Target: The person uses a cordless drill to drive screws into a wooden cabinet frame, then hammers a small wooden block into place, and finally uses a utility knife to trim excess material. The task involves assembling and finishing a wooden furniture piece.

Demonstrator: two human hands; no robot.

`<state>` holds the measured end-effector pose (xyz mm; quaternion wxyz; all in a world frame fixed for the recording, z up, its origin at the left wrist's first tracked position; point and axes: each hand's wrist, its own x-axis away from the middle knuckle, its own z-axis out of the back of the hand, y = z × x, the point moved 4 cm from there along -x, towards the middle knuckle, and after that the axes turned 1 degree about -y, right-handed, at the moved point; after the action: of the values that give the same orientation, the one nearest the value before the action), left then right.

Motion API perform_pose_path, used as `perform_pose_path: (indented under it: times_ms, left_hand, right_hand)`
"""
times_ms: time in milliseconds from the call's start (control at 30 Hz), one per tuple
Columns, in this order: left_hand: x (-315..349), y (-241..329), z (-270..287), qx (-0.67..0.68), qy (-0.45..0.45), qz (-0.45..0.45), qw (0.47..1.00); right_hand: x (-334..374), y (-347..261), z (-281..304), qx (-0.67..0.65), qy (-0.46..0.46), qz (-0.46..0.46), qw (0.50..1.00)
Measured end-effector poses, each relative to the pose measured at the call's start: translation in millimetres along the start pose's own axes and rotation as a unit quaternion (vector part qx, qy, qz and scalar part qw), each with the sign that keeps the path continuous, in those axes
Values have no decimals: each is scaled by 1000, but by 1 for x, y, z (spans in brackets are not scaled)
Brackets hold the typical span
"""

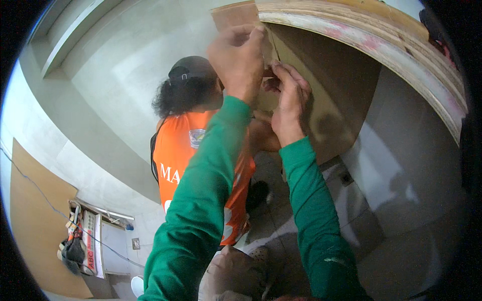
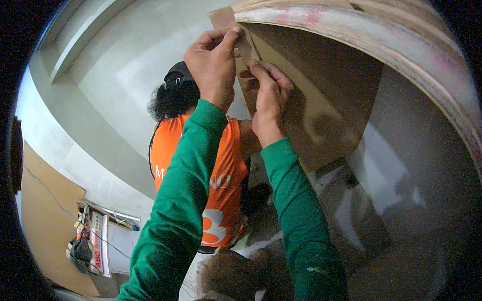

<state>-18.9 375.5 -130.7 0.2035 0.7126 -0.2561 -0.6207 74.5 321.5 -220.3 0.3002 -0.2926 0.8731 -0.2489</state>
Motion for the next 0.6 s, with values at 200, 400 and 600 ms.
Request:
perform_pose_path:
  times_ms: [200, 400, 600]
  left_hand:
    - [4, 22, -4, 21, 14, -2, 1000]
    - [5, 34, 0, 32, 10, -30, 999]
    - [5, 39, 1, 26, 8, -31, 999]
  right_hand:
    - [8, -22, -3, 41, -3, -4, 999]
    - [17, -29, -7, 3, -3, 9, 1000]
    - [21, -31, -8, -2, 8, 5, 1000]
